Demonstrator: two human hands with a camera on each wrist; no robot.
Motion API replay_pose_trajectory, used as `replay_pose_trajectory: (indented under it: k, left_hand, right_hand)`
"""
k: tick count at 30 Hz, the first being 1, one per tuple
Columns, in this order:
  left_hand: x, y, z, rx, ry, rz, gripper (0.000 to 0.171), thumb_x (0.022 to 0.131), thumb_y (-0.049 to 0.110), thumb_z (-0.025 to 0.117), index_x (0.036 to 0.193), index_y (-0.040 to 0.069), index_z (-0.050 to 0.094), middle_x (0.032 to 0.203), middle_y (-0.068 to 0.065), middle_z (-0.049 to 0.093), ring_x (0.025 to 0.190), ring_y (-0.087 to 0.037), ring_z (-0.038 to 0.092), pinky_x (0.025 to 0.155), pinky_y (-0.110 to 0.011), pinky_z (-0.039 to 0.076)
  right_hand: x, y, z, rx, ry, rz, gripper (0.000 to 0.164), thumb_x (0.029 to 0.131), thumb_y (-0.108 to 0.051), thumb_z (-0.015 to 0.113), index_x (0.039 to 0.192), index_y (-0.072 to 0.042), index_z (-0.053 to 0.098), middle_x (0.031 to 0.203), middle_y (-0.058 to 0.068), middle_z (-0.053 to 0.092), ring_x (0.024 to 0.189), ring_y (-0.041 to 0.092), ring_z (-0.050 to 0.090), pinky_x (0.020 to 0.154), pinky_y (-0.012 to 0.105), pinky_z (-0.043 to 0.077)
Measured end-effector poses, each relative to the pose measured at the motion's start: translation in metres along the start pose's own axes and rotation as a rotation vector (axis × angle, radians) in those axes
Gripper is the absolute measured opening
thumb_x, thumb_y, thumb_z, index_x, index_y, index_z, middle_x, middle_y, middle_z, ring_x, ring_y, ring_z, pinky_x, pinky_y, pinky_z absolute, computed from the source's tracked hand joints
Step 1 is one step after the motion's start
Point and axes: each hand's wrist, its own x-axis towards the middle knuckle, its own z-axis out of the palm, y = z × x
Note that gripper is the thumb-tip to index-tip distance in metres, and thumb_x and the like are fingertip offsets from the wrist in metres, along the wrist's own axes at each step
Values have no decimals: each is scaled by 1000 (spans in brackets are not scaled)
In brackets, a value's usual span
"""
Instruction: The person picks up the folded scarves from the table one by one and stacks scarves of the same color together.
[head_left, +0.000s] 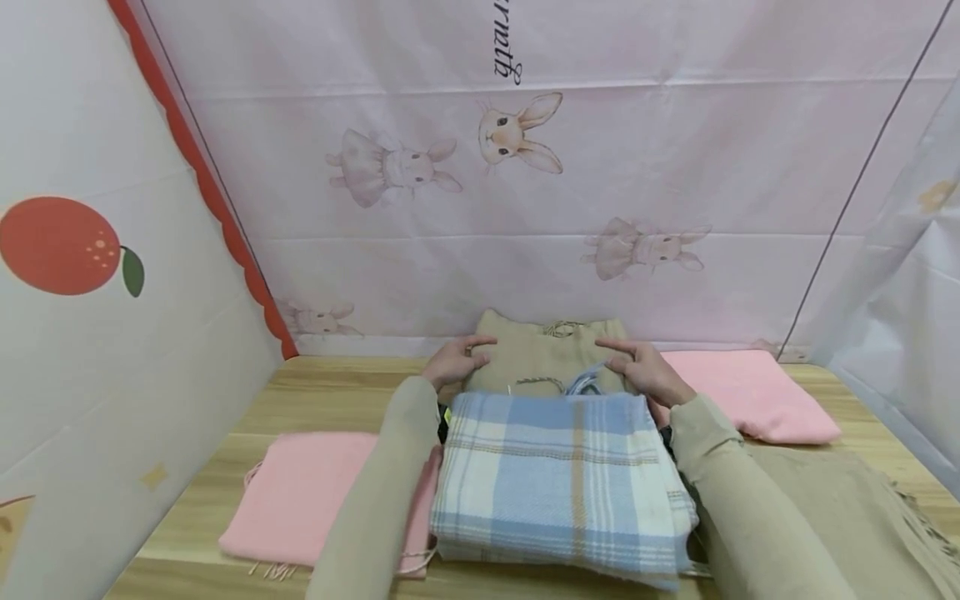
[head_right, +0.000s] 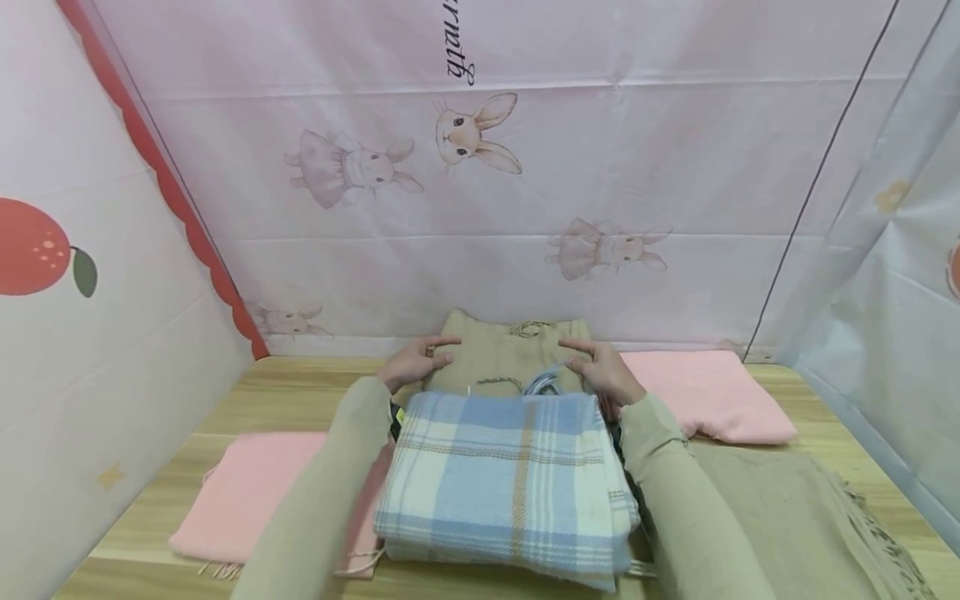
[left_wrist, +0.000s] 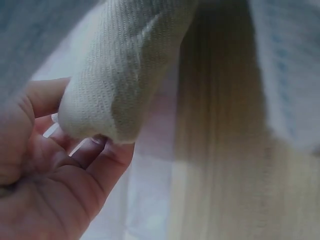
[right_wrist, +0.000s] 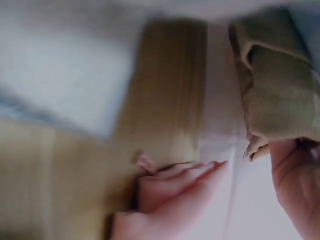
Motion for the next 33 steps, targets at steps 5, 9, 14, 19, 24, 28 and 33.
replay_pose_trajectory:
  k: [5, 9, 14, 19, 24, 28, 33]
  left_hand:
    - [-3, 11, -9, -51, 26, 33, 40, 104, 11, 59, 144, 10, 59, 145, -17, 53, 80, -17, 52, 73, -30, 43]
    - [-4, 19, -15, -68, 53, 65, 41, 104, 10, 59, 144, 10, 59, 109, -14, 64, 58, -9, 36, 60, -25, 36]
    - [-4, 31, -26, -106, 63, 94, 42, 104, 8, 57, 146, 6, 56, 65, 2, 41, 54, -9, 34, 58, -25, 34]
    - [-6, 47, -43, -105, 71, 92, 43, 105, 13, 57, 148, 13, 55, 58, 5, 35, 50, -9, 32, 52, -24, 33]
    - [-11, 63, -58, -77, 92, 100, 42, 106, 18, 57, 148, 18, 56, 60, 3, 34, 55, -13, 32, 58, -28, 32]
    - [-15, 71, -61, -67, 92, 92, 42, 105, 18, 58, 147, 20, 57, 65, 1, 45, 65, -16, 43, 65, -29, 36]
    - [-20, 75, -56, -80, 75, 74, 41, 105, 18, 59, 146, 20, 58, 78, -6, 59, 74, -19, 49, 69, -30, 39]
  right_hand:
    - [2, -13, -5, -29, 32, -37, 46, 105, -4, 51, 150, 5, 44, 85, 19, 65, 57, 7, 51, 55, 23, 46]
    - [5, -23, -8, -103, 68, -68, 46, 106, -8, 53, 150, 3, 46, 151, 30, 41, 102, 22, 57, 76, 25, 46]
    - [9, -37, -14, -151, 110, -93, 45, 106, -10, 55, 149, -1, 49, 153, 27, 41, 87, 22, 53, 69, 24, 40]
    - [10, -57, -20, -122, 128, -139, 44, 106, -9, 55, 149, -2, 50, 157, 23, 37, 100, 20, 50, 70, 21, 40]
    - [11, -75, -25, -86, 143, -146, 45, 105, -10, 56, 149, -4, 50, 159, 20, 34, 123, 26, 47, 80, 16, 41]
    - [9, -81, -27, -71, 148, -125, 45, 105, -10, 57, 149, -4, 51, 159, 20, 35, 105, 15, 57, 70, 18, 47]
    - [3, -79, -28, -80, 126, -120, 45, 105, -8, 56, 149, -2, 50, 159, 22, 34, 120, 22, 51, 73, 16, 46]
